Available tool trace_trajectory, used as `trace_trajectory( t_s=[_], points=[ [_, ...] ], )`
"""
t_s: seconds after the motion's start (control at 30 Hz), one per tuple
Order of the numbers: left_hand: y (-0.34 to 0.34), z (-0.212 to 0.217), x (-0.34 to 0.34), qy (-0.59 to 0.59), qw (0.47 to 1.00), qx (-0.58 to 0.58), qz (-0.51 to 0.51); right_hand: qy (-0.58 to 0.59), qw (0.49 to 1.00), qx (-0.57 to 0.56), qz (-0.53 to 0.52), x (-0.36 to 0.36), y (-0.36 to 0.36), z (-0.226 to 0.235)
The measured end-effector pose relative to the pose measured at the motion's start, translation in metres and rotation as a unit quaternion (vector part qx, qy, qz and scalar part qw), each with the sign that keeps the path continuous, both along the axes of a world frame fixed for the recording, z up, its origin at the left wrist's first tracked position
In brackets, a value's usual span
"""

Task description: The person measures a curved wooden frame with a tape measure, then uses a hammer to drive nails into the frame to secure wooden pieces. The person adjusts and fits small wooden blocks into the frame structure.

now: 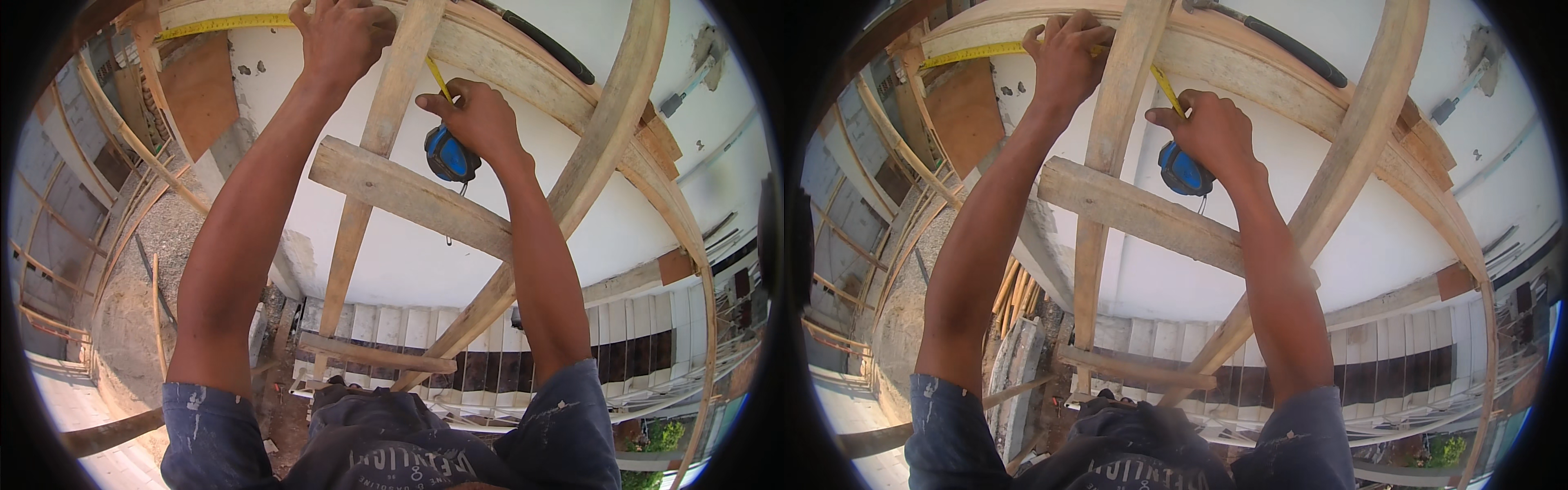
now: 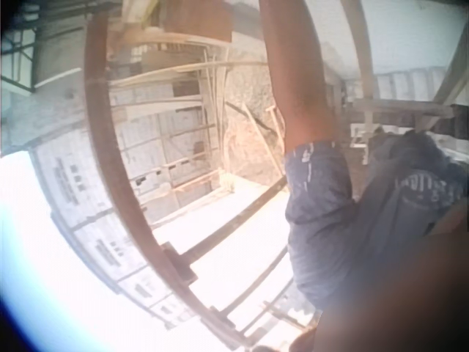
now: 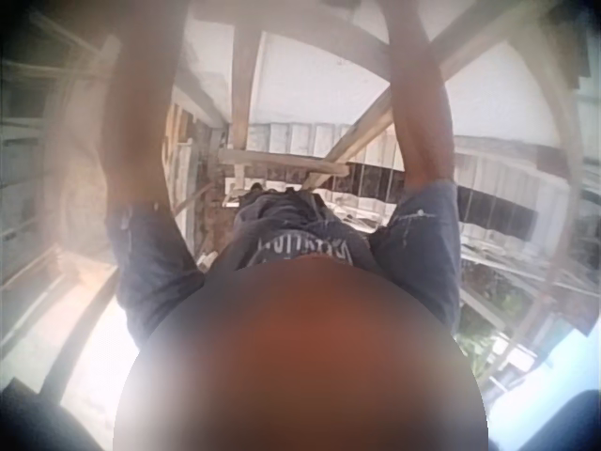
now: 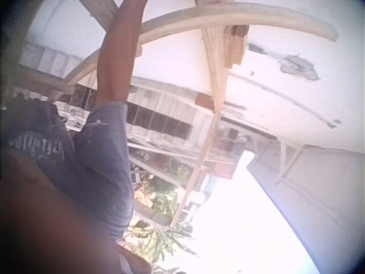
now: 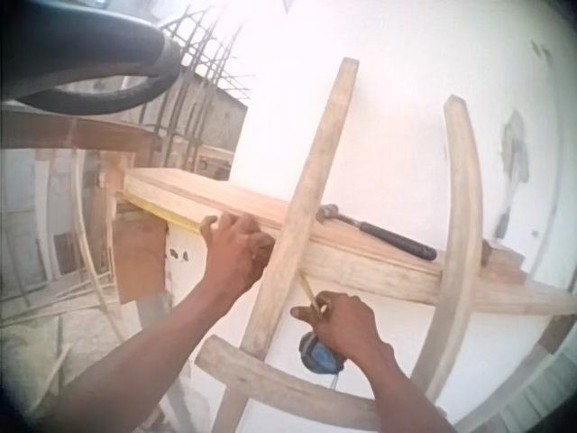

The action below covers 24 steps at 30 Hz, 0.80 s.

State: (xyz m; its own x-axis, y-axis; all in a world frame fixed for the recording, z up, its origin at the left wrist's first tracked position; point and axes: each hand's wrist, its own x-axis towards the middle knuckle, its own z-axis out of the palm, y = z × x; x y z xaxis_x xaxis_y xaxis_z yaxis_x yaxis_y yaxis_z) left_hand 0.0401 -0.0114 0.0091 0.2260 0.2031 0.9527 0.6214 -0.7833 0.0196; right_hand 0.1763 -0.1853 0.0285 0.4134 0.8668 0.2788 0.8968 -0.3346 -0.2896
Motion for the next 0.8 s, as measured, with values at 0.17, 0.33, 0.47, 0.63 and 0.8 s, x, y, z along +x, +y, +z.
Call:
trace_trajectory(
  t_s=[0.17,0.33,0.47,0.63,0.8],
  points=[
    [-0.013,0.005,-0.012,0.056,0.998,-0.001,-0.013,-0.058,0.996,0.044,0.053,0.004,-0.009,0.001],
    [-0.022,-0.010,-0.049,0.182,0.968,-0.121,-0.121,0.004,0.999,-0.026,0.038,0.006,-0.008,0.000],
    [-0.006,-0.041,-0.099,0.235,0.922,-0.302,-0.062,-0.029,0.990,-0.130,0.044,0.011,-0.016,0.001],
    [0.011,-0.081,-0.156,0.182,0.928,-0.310,-0.103,-0.113,0.970,-0.205,0.062,0.025,-0.034,0.006],
    [-0.005,-0.083,-0.110,0.204,0.925,-0.276,-0.162,-0.133,0.965,-0.179,0.140,0.004,-0.016,-0.008]
  ],
)
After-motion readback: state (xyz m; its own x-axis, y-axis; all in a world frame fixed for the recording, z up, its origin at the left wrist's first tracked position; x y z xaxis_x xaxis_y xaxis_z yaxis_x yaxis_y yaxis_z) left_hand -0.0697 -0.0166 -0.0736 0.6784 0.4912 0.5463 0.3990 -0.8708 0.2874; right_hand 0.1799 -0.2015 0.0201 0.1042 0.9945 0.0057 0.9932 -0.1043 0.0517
